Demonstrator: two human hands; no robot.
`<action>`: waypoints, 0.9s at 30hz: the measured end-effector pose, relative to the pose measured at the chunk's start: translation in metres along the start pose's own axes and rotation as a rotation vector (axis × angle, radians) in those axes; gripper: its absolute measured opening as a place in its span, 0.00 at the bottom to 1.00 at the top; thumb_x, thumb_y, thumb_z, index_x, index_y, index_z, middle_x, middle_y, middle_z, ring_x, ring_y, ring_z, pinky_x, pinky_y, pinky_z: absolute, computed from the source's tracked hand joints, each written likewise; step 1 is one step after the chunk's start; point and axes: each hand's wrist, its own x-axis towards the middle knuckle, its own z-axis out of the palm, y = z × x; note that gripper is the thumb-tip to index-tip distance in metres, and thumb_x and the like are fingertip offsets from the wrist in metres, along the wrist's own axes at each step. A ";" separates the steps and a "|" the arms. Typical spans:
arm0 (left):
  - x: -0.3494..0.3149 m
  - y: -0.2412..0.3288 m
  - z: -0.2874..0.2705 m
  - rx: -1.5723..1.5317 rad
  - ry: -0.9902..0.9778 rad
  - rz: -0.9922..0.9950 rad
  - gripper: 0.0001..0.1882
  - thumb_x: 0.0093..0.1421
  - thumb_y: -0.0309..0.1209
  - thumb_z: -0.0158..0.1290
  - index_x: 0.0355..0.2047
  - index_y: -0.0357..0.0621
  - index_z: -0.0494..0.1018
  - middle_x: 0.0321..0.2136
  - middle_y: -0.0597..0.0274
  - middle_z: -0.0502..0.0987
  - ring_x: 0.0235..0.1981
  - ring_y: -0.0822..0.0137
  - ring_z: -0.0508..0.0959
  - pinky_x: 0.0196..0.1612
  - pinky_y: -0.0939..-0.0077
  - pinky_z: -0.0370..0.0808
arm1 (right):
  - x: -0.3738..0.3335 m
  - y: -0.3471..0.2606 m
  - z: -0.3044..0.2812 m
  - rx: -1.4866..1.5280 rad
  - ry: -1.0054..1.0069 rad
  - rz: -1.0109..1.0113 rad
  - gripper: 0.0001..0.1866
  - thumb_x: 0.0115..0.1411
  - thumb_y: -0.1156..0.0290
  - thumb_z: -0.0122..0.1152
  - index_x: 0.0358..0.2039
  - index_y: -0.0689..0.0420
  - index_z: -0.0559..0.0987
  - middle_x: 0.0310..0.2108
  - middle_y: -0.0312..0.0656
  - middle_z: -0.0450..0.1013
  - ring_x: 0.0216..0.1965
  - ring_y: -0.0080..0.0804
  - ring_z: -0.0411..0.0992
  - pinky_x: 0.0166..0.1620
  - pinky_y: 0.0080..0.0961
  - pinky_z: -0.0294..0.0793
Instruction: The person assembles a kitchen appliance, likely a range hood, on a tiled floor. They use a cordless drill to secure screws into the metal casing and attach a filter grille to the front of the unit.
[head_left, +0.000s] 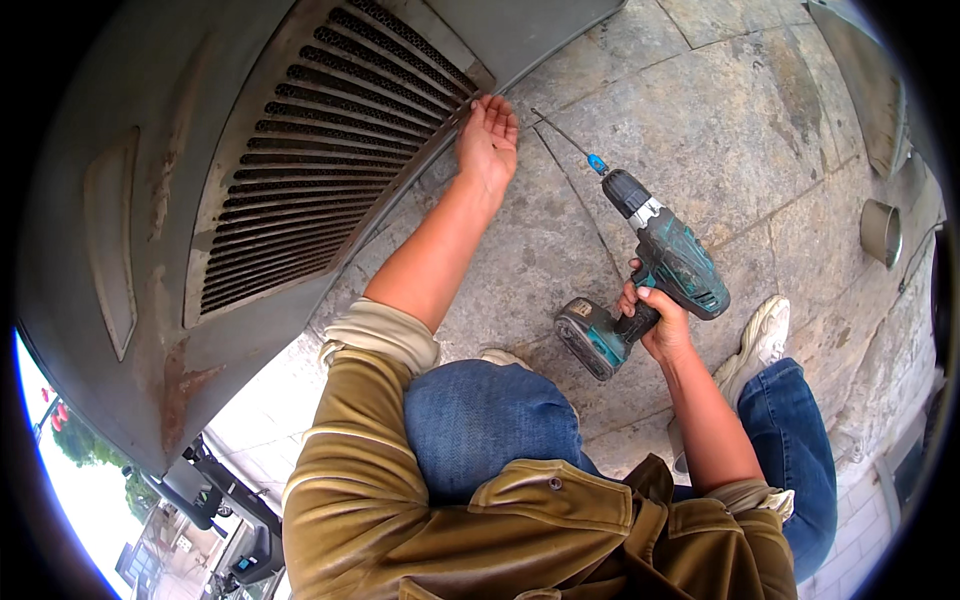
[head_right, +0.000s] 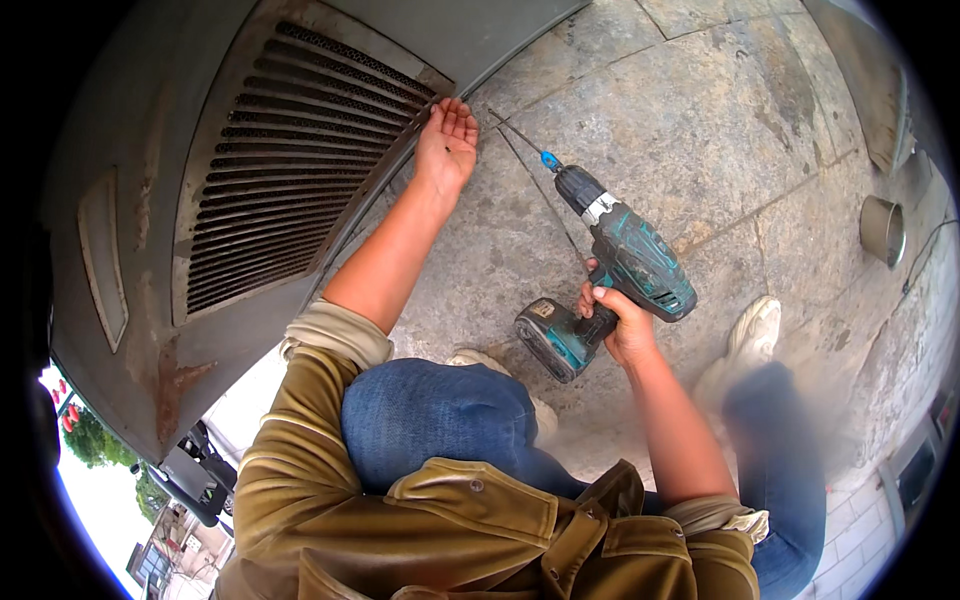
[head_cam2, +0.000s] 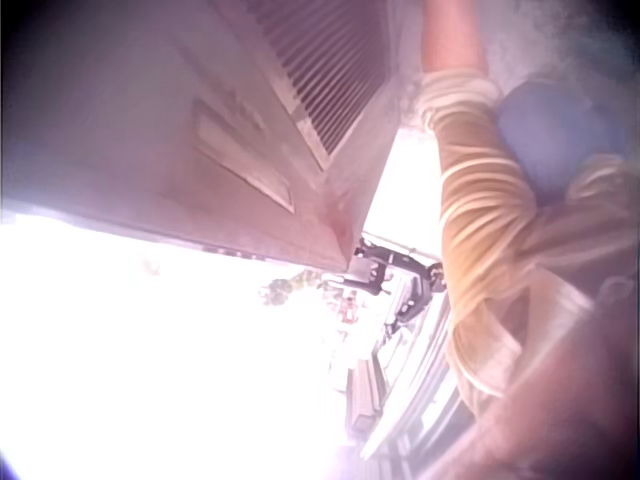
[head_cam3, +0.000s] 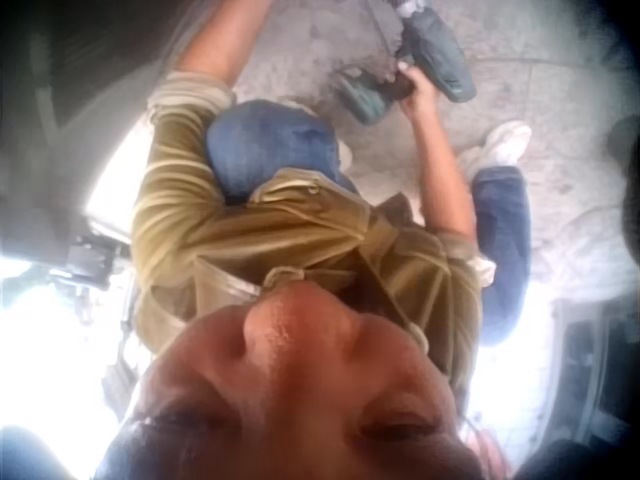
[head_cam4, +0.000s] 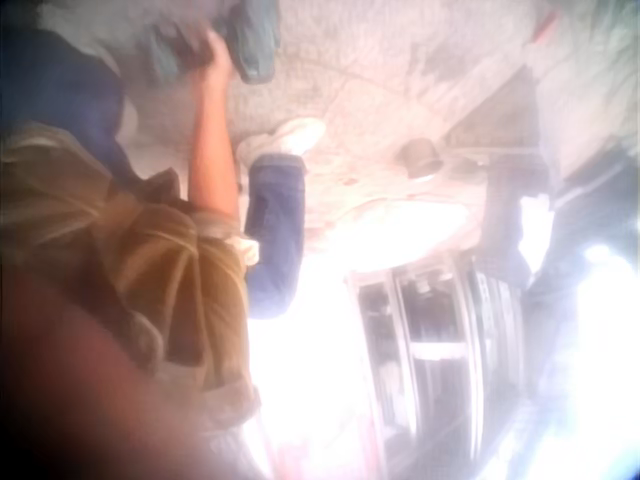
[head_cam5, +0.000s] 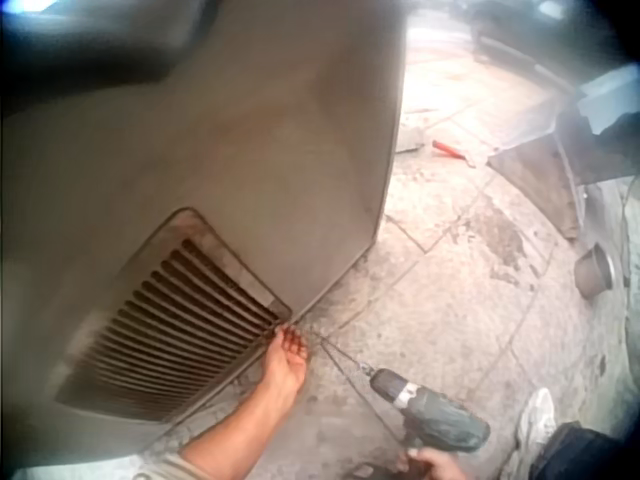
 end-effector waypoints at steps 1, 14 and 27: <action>-0.002 -0.001 0.001 -0.043 -0.027 -0.008 0.10 0.63 0.36 0.46 0.32 0.44 0.70 0.31 0.65 0.74 0.34 0.68 0.74 0.39 0.73 0.72 | -0.001 0.000 -0.003 0.013 -0.004 -0.003 0.22 0.48 0.75 0.57 0.46 0.62 0.67 0.23 0.40 0.65 0.23 0.29 0.63 0.32 0.25 0.65; 0.000 0.001 -0.002 -0.016 0.014 0.030 0.10 0.64 0.34 0.44 0.31 0.42 0.69 0.29 0.62 0.74 0.32 0.68 0.74 0.37 0.73 0.74 | -0.007 0.003 0.000 0.015 -0.052 0.034 0.23 0.47 0.74 0.57 0.46 0.62 0.66 0.22 0.40 0.65 0.23 0.29 0.63 0.32 0.25 0.65; -0.011 0.006 -0.022 1.906 -0.145 0.785 0.15 0.57 0.35 0.53 0.40 0.39 0.69 0.27 0.53 0.75 0.28 0.56 0.76 0.33 0.64 0.72 | -0.015 0.009 -0.011 -0.005 -0.047 0.042 0.23 0.47 0.71 0.56 0.45 0.61 0.65 0.22 0.40 0.63 0.23 0.29 0.62 0.33 0.26 0.63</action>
